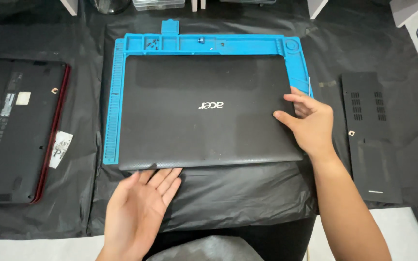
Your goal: The person uses a screwdriver to remove screws from the bottom cover of an Acer laptop resting on a blue mat, then pries and lifts the cover off. They flip the laptop, detach and remove the keyboard, and continue unscrewing components on the exposed internals.
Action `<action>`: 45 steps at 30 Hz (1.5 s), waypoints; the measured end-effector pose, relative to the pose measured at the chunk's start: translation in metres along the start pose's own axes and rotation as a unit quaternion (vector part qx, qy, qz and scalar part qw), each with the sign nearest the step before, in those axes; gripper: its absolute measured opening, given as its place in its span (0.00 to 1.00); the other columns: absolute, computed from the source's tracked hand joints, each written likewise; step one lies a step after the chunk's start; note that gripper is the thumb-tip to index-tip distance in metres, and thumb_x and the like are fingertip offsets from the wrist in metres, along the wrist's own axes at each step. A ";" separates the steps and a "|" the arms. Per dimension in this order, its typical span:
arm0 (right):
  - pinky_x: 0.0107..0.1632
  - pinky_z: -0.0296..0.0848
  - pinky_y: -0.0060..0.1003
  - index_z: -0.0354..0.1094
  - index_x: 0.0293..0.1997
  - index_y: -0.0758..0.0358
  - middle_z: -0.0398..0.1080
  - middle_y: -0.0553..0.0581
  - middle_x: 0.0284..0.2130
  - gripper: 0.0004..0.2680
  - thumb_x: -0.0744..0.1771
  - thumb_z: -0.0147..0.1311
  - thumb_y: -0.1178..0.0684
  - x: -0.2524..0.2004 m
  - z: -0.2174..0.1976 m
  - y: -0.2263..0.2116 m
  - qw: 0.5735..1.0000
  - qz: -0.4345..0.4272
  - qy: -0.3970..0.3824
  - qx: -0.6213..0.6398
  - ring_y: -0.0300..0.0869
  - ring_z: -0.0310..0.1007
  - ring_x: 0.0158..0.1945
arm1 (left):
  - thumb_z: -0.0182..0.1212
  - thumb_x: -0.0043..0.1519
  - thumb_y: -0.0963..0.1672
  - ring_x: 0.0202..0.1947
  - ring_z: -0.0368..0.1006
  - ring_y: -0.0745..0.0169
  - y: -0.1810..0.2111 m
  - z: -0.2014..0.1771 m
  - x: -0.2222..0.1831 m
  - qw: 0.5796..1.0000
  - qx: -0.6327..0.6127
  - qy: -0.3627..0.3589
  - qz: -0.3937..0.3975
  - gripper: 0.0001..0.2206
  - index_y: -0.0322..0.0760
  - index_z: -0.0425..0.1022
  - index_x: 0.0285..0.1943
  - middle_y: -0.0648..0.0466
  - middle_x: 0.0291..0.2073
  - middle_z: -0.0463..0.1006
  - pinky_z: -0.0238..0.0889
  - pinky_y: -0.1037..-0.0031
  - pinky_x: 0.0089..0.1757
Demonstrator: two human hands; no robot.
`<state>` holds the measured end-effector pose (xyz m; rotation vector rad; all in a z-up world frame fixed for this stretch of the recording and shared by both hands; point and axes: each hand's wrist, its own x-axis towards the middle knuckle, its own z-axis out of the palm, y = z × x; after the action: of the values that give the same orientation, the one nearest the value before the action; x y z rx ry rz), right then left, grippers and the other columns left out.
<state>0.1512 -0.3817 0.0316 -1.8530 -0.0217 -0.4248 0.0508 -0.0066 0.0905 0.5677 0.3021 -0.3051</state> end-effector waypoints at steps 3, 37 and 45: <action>0.58 0.75 0.37 0.74 0.53 0.70 0.73 0.64 0.59 0.16 0.61 0.70 0.62 -0.003 0.001 -0.017 0.995 -0.033 0.015 -0.092 0.44 0.76 0.59 | 0.52 0.63 0.47 0.73 0.56 0.33 0.001 -0.010 -0.012 0.999 -0.016 -0.034 -0.005 0.29 0.21 0.56 0.70 0.30 0.71 0.60 0.50 0.52 0.65; 0.52 0.76 0.44 0.73 0.54 0.64 0.74 0.63 0.52 0.13 0.64 0.54 0.59 -0.038 0.039 -0.148 0.702 -0.523 -0.135 -0.464 0.52 0.77 0.55 | 0.63 0.56 0.51 0.65 0.62 0.36 0.049 -0.013 0.003 0.351 0.855 -0.081 0.373 0.31 0.24 0.69 0.63 0.34 0.62 0.69 0.53 0.48 0.58; 0.48 0.75 0.38 0.74 0.53 0.63 0.76 0.57 0.50 0.12 0.64 0.56 0.61 -0.009 0.032 -0.182 0.703 -0.523 -0.128 -0.464 0.46 0.79 0.51 | 0.61 0.61 0.48 0.54 0.71 0.41 0.091 0.021 0.112 0.309 0.851 -0.101 0.413 0.16 0.37 0.78 0.54 0.44 0.51 0.78 0.60 0.51 0.54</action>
<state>0.1109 -0.2914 0.1874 -2.7560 -1.3411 -1.0918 0.1905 0.0321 0.1106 2.7008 -0.8443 0.5433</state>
